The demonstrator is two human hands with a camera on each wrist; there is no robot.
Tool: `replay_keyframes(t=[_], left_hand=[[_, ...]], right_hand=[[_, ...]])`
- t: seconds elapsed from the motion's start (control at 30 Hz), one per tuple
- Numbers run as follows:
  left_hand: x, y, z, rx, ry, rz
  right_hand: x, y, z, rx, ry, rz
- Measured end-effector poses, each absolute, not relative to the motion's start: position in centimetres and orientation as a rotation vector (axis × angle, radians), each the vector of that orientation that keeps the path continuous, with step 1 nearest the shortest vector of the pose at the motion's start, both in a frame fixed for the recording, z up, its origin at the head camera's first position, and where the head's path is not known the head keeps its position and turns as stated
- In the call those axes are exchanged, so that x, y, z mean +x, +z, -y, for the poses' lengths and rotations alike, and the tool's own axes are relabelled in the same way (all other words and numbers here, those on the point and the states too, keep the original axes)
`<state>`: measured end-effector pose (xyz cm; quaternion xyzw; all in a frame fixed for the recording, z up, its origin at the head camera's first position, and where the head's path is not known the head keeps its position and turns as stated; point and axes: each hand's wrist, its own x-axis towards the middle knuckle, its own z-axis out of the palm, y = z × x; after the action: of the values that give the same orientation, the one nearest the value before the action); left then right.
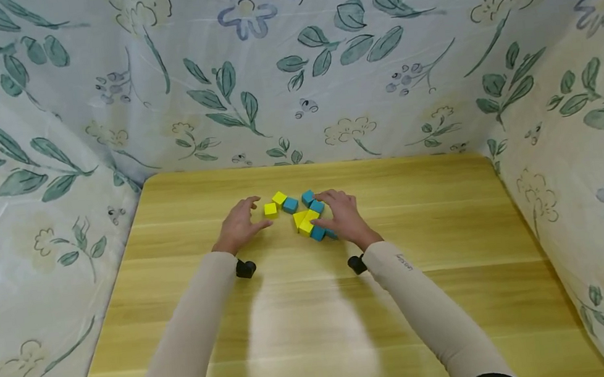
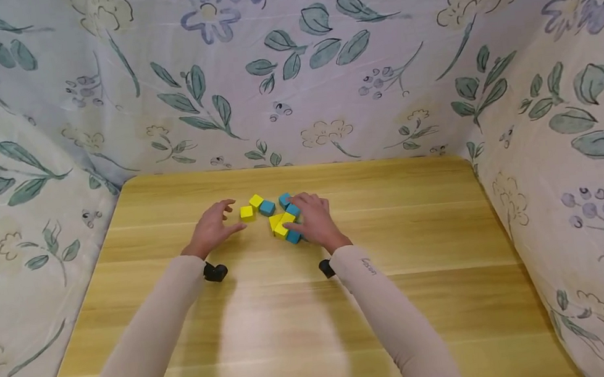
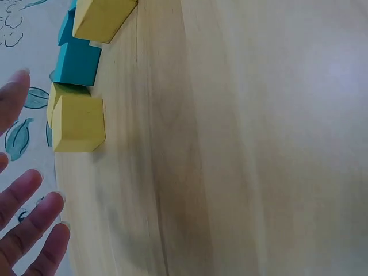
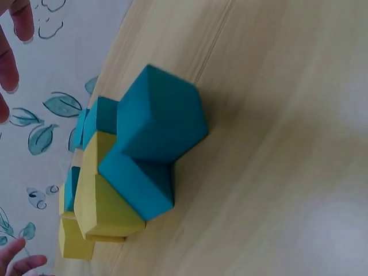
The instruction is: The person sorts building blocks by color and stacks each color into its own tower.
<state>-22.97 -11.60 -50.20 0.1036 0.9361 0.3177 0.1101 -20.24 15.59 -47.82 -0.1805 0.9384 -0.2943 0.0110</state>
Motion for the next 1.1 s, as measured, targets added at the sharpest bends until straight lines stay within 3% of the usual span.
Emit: replay_keyframes(t=[0.57, 1.1], left_hand=[[-25.8, -52.8, 10.4, 0.267, 0.915, -2.660], [-25.4, -54.0, 10.5, 0.304, 0.985, -2.709]], right_hand=[[-25.2, -50.4, -8.4, -0.559, -0.551, -2.818], [-24.8, -52.4, -5.9, -0.515, -0.514, -2.945]])
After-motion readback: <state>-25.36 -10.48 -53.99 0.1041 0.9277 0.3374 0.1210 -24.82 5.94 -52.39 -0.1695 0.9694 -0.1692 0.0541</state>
